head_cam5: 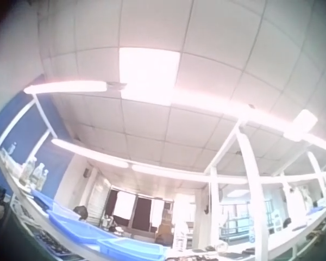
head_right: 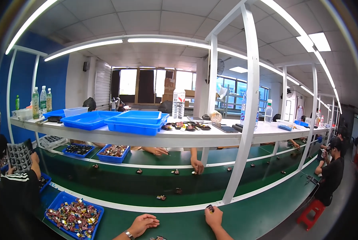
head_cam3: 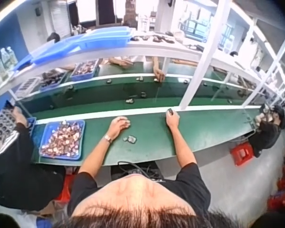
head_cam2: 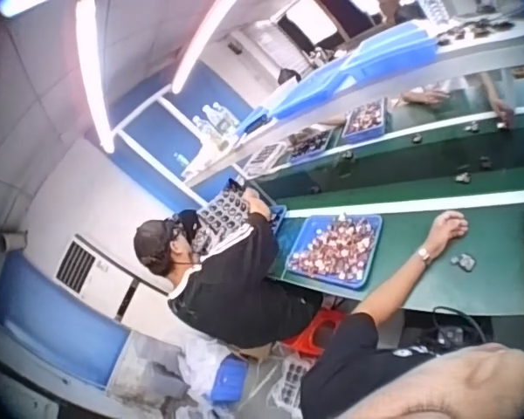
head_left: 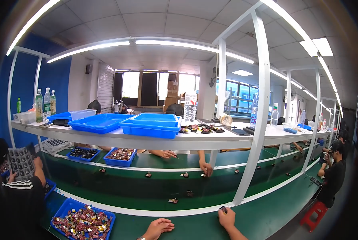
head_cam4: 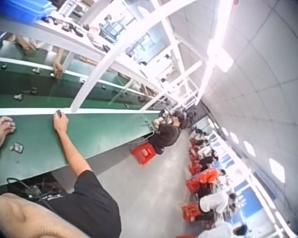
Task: Assembling small colorful badges or pins on a production line conveyor belt.
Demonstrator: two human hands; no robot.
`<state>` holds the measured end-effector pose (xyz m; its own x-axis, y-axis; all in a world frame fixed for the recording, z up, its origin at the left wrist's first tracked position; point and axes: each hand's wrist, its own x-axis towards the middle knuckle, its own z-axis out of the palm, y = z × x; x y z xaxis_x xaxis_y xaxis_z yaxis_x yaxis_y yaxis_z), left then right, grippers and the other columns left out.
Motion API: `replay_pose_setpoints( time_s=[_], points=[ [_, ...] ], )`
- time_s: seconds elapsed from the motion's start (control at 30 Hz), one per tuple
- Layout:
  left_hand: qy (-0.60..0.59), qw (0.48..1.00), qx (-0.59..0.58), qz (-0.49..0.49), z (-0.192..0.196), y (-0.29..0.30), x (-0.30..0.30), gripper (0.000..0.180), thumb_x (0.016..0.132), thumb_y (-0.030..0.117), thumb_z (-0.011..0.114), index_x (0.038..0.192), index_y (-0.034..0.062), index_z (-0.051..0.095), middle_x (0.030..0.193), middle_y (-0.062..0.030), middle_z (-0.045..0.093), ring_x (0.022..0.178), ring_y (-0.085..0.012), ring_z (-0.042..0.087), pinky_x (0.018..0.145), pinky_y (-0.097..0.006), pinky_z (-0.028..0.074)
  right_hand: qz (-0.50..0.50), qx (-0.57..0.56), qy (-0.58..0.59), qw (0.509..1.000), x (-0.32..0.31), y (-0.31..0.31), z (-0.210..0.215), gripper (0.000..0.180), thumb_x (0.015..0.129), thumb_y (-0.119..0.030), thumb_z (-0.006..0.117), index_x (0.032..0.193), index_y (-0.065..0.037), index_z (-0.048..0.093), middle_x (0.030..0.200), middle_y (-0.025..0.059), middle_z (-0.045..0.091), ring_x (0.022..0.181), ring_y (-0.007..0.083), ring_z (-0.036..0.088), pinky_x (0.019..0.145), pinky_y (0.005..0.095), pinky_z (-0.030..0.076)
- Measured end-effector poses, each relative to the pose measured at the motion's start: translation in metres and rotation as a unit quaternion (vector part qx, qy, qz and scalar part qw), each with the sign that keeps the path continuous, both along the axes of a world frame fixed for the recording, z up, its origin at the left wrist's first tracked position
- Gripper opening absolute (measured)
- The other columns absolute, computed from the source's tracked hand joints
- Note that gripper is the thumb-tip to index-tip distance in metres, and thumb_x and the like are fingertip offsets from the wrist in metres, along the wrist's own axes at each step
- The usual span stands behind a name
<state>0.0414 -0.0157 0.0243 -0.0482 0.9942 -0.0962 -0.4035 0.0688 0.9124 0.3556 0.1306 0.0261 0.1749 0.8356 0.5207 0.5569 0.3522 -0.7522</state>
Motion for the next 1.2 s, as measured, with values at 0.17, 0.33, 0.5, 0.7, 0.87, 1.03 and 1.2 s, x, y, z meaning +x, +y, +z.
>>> replay_pose_setpoints(
  time_s=[0.17,0.33,0.5,0.7,0.87,1.03,1.2],
  points=[
    [-0.001,1.0,0.008,-0.015,-0.006,0.005,-0.001,0.023,0.099,0.007,0.051,0.117,-0.0067,0.054,0.111,-0.0213,0.064,0.102,-0.0268,0.066,0.09,-0.034,0.055,0.229,-0.231,0.637,0.699,0.006,0.02,0.059,0.014,0.085,-0.025,0.059,0.078,-0.016,0.052,0.066,-0.0005,0.054,0.059,0.0138,0.055,0.049,0.0308,0.044],
    [-0.005,0.997,0.082,-0.008,-0.006,-0.002,0.001,0.021,0.095,0.008,0.056,0.113,-0.0028,0.057,0.101,-0.0168,0.068,0.087,-0.0227,0.069,0.078,-0.031,0.058,0.312,0.139,0.361,0.868,-0.051,0.003,0.27,0.014,0.089,-0.02,0.059,0.083,-0.008,0.053,0.067,-0.0003,0.052,0.061,0.0101,0.05,0.057,0.026,0.043],
    [-0.008,0.996,0.087,-0.008,-0.006,-0.002,0.0,0.021,0.095,0.009,0.055,0.112,-0.0027,0.057,0.099,-0.0162,0.068,0.086,-0.0219,0.069,0.077,-0.03,0.057,0.15,0.196,0.037,0.968,-0.129,0.075,0.407,0.027,0.081,-0.027,0.064,0.078,0.0,0.062,0.074,0.014,0.067,0.067,0.0265,0.063,0.066,0.0369,0.049],
    [-0.016,0.997,0.064,-0.045,-0.008,-0.001,0.001,0.026,0.097,0.013,0.057,0.119,-0.0014,0.056,0.105,-0.015,0.067,0.091,-0.021,0.067,0.079,-0.031,0.057,0.031,0.178,-0.189,0.965,-0.182,0.156,0.411,0.037,0.078,-0.031,0.067,0.095,0.001,0.07,0.099,0.0267,0.068,0.1,0.0403,0.064,0.09,0.0441,0.051],
    [-0.016,0.996,0.031,-0.079,-0.012,0.006,-0.003,0.024,0.098,0.01,0.053,0.118,-0.0044,0.055,0.111,-0.0184,0.065,0.101,-0.0229,0.066,0.09,-0.032,0.054,0.127,0.115,-0.384,0.907,-0.196,0.186,0.414,0.041,0.072,-0.032,0.07,0.094,0.002,0.071,0.09,0.0266,0.068,0.087,0.04,0.067,0.082,0.042,0.053],
    [0.007,0.997,0.029,-0.067,-0.001,0.007,-0.004,0.021,0.098,0.008,0.052,0.115,-0.0044,0.056,0.108,-0.0175,0.066,0.099,-0.0226,0.066,0.087,-0.032,0.054,0.168,0.14,-0.376,0.901,-0.174,0.158,0.442,0.05,0.072,-0.035,0.076,0.109,-0.002,0.069,0.106,0.0215,0.069,0.1,0.0329,0.066,0.09,0.0385,0.051],
    [0.004,0.999,0.012,-0.032,-0.004,0.001,-0.012,0.02,0.098,0.007,0.052,0.113,-0.0043,0.057,0.106,-0.0172,0.066,0.096,-0.0222,0.067,0.085,-0.031,0.055,0.132,0.521,-0.055,0.842,-0.137,0.041,0.34,0.006,0.082,-0.003,0.063,0.087,-0.001,0.064,0.077,0.0103,0.064,0.062,0.0193,0.056,0.059,0.0287,0.045]
  ],
)
